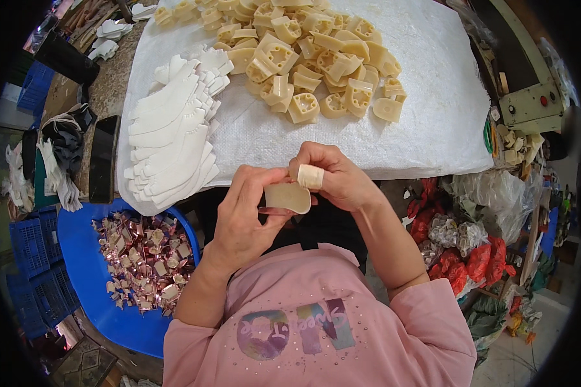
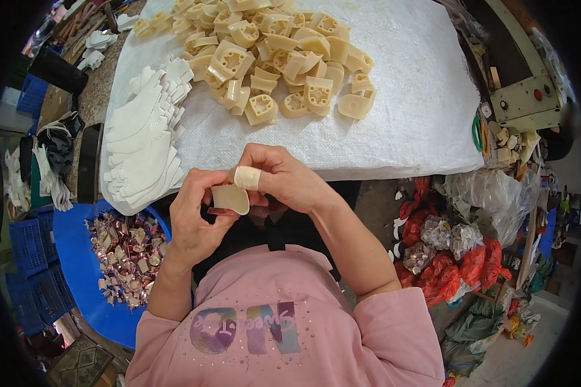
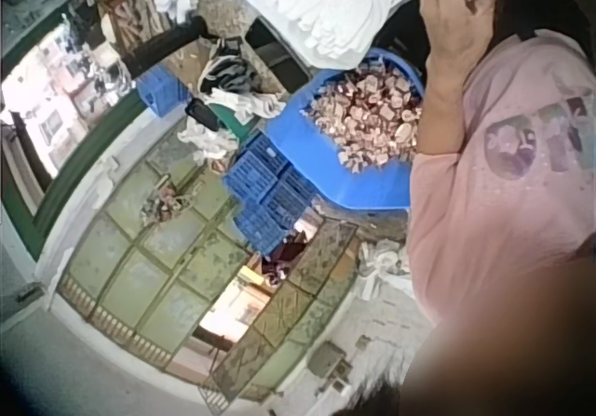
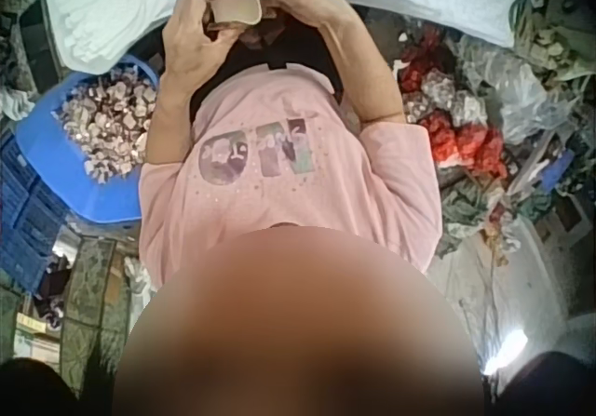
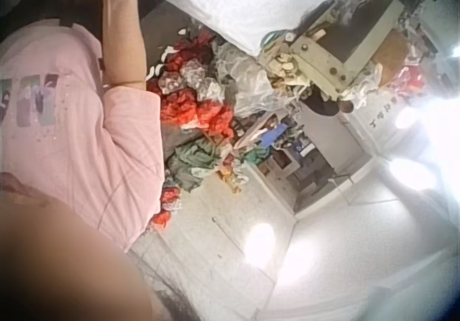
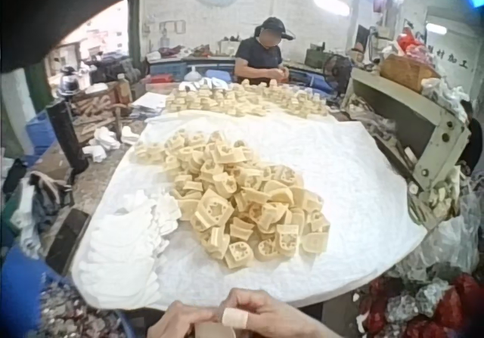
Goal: Assembling shoe heel components by manually attaching small decorative or structural pieces.
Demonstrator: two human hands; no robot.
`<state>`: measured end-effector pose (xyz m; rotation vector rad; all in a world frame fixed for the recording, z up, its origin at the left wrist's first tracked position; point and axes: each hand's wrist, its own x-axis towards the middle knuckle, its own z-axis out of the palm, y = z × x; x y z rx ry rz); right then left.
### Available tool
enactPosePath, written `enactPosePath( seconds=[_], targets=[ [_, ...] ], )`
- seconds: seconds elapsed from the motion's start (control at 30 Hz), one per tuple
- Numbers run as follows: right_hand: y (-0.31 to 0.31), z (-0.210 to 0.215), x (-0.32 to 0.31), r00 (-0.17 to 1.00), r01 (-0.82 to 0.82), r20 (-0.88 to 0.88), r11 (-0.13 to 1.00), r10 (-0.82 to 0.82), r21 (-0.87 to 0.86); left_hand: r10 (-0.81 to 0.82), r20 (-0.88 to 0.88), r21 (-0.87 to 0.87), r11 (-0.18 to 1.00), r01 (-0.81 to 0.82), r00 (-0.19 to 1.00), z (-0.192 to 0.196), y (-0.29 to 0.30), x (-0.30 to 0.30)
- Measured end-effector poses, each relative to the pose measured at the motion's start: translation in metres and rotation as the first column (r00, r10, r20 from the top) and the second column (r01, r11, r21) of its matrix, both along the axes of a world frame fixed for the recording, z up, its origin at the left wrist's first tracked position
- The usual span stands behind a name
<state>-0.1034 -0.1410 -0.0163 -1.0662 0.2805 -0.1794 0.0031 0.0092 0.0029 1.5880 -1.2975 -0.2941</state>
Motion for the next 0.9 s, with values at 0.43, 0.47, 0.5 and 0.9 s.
enactPosePath(
  seconds=[0.43,0.47,0.5,0.9],
  targets=[
    [0.003,0.008,-0.012,0.998,-0.016,0.046,0.950,0.032,-0.312,0.102,0.139,-0.121,0.989,-0.085,0.985,-0.002,-0.012,-0.006],
    [0.004,0.005,-0.012,0.998,-0.015,0.047,0.949,0.031,-0.315,0.101,0.139,-0.124,0.989,-0.084,0.985,-0.002,-0.014,-0.007],
    [0.005,0.002,-0.013,0.996,0.007,0.089,0.967,0.016,-0.256,0.107,0.159,-0.156,0.984,-0.082,0.982,-0.002,-0.016,-0.009],
    [0.033,-0.006,-0.010,0.982,0.171,0.046,0.965,-0.183,0.202,0.296,0.151,-0.194,0.945,-0.265,0.943,-0.017,-0.021,-0.019]
  ],
)
